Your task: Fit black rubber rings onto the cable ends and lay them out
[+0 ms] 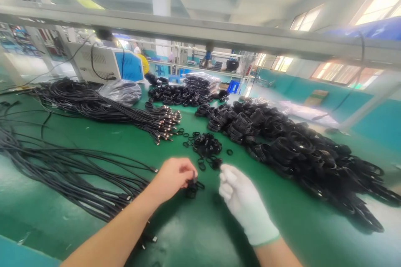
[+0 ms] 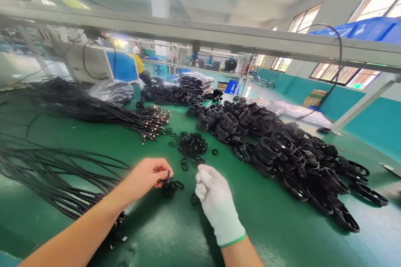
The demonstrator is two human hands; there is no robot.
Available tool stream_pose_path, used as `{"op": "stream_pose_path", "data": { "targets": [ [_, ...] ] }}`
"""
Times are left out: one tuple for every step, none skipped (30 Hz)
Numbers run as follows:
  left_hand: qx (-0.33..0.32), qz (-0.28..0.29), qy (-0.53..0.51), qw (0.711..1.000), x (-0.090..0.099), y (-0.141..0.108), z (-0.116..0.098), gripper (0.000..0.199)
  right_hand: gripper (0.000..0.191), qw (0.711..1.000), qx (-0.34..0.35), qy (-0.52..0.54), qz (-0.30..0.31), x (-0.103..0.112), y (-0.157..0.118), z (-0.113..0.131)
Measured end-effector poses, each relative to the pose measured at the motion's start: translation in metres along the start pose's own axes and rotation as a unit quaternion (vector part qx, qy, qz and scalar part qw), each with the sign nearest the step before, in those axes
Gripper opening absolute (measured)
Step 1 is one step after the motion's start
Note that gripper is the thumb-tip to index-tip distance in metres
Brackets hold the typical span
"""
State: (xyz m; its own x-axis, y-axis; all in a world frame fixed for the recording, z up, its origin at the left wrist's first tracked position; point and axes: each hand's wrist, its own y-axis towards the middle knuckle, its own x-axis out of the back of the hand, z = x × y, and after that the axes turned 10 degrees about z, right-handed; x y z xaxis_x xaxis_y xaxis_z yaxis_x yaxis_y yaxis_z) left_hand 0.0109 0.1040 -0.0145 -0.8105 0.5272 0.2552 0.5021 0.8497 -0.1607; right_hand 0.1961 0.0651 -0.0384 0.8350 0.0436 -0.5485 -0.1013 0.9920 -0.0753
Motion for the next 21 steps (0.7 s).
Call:
{"op": "stream_pose_path", "data": {
  "targets": [
    [0.007, -0.006, -0.01, 1.0, 0.003, 0.001, 0.001, 0.011, 0.033, 1.0, 0.0, -0.031, -0.007, 0.002, 0.001, 0.002],
    [0.014, -0.007, -0.016, 1.0, 0.004, 0.002, 0.001, 0.01, 0.032, 0.998, -0.002, -0.056, -0.012, 0.003, 0.001, 0.004],
    [0.019, -0.005, -0.021, 1.0, 0.005, 0.003, 0.001, 0.01, 0.03, 0.996, -0.007, -0.084, -0.016, 0.002, 0.001, 0.005],
    [0.023, 0.0, -0.027, 0.999, 0.004, 0.003, 0.001, 0.01, 0.027, 0.992, -0.015, -0.121, -0.021, 0.001, 0.0, 0.005],
    [0.022, 0.003, -0.037, 0.999, 0.003, 0.004, 0.002, 0.01, 0.023, 0.985, -0.024, -0.168, -0.025, -0.002, -0.001, 0.005],
    [0.018, 0.005, -0.048, 0.999, 0.001, 0.004, 0.002, 0.011, 0.02, 0.973, -0.035, -0.225, -0.028, -0.006, -0.003, 0.005],
    [0.011, 0.002, -0.058, 0.998, -0.001, 0.004, 0.002, 0.011, 0.018, 0.958, -0.046, -0.281, -0.028, -0.011, -0.005, 0.005],
    [0.005, -0.002, -0.066, 0.998, -0.004, 0.004, 0.003, 0.011, 0.018, 0.943, -0.054, -0.327, -0.024, -0.016, -0.007, 0.004],
    [-0.001, -0.007, -0.072, 0.997, -0.007, 0.004, 0.003, 0.011, 0.02, 0.932, -0.057, -0.357, -0.016, -0.021, -0.009, 0.003],
    [-0.006, -0.01, -0.077, 0.997, -0.009, 0.004, 0.003, 0.011, 0.024, 0.929, -0.055, -0.367, -0.007, -0.025, -0.01, 0.002],
    [-0.009, -0.012, -0.078, 0.997, -0.012, 0.005, 0.004, 0.01, 0.026, 0.927, -0.051, -0.372, 0.0, -0.029, -0.012, 0.001],
    [-0.009, -0.012, -0.077, 0.997, -0.015, 0.005, 0.004, 0.01, 0.026, 0.925, -0.044, -0.378, 0.004, -0.031, -0.013, 0.001],
    [-0.01, -0.012, -0.071, 0.997, -0.018, 0.005, 0.004, 0.009, 0.024, 0.922, -0.037, -0.385, 0.005, -0.032, -0.013, 0.0],
    [-0.012, -0.013, -0.061, 0.998, -0.02, 0.006, 0.005, 0.008, 0.019, 0.919, -0.029, -0.393, 0.004, -0.033, -0.014, 0.0],
    [-0.013, -0.018, -0.051, 0.998, -0.022, 0.006, 0.005, 0.008, 0.014, 0.916, -0.021, -0.402, 0.002, -0.033, -0.014, 0.0],
    [-0.014, -0.023, -0.042, 0.999, -0.023, 0.006, 0.006, 0.009, 0.011, 0.911, -0.012, -0.412, 0.0, -0.032, -0.014, 0.0],
    [-0.013, -0.027, -0.038, 0.999, -0.024, 0.006, 0.006, 0.009, 0.01, 0.906, -0.003, -0.422, -0.004, -0.031, -0.015, 0.001],
    [-0.01, -0.032, -0.04, 0.999, -0.023, 0.006, 0.006, 0.008, 0.01, 0.902, 0.006, -0.433, -0.01, -0.031, -0.015, 0.002],
    [-0.007, -0.035, -0.048, 0.998, -0.023, 0.006, 0.006, 0.008, 0.01, 0.896, 0.016, -0.442, -0.017, -0.03, -0.016, 0.003],
    [-0.002, -0.038, -0.059, 0.998, -0.022, 0.005, 0.006, 0.007, 0.01, 0.891, 0.027, -0.452, -0.023, -0.03, -0.017, 0.004],
    [0.002, -0.041, -0.071, 0.997, -0.021, 0.005, 0.005, 0.007, 0.011, 0.886, 0.04, -0.461, -0.027, -0.03, -0.018, 0.004]
  ]
}}
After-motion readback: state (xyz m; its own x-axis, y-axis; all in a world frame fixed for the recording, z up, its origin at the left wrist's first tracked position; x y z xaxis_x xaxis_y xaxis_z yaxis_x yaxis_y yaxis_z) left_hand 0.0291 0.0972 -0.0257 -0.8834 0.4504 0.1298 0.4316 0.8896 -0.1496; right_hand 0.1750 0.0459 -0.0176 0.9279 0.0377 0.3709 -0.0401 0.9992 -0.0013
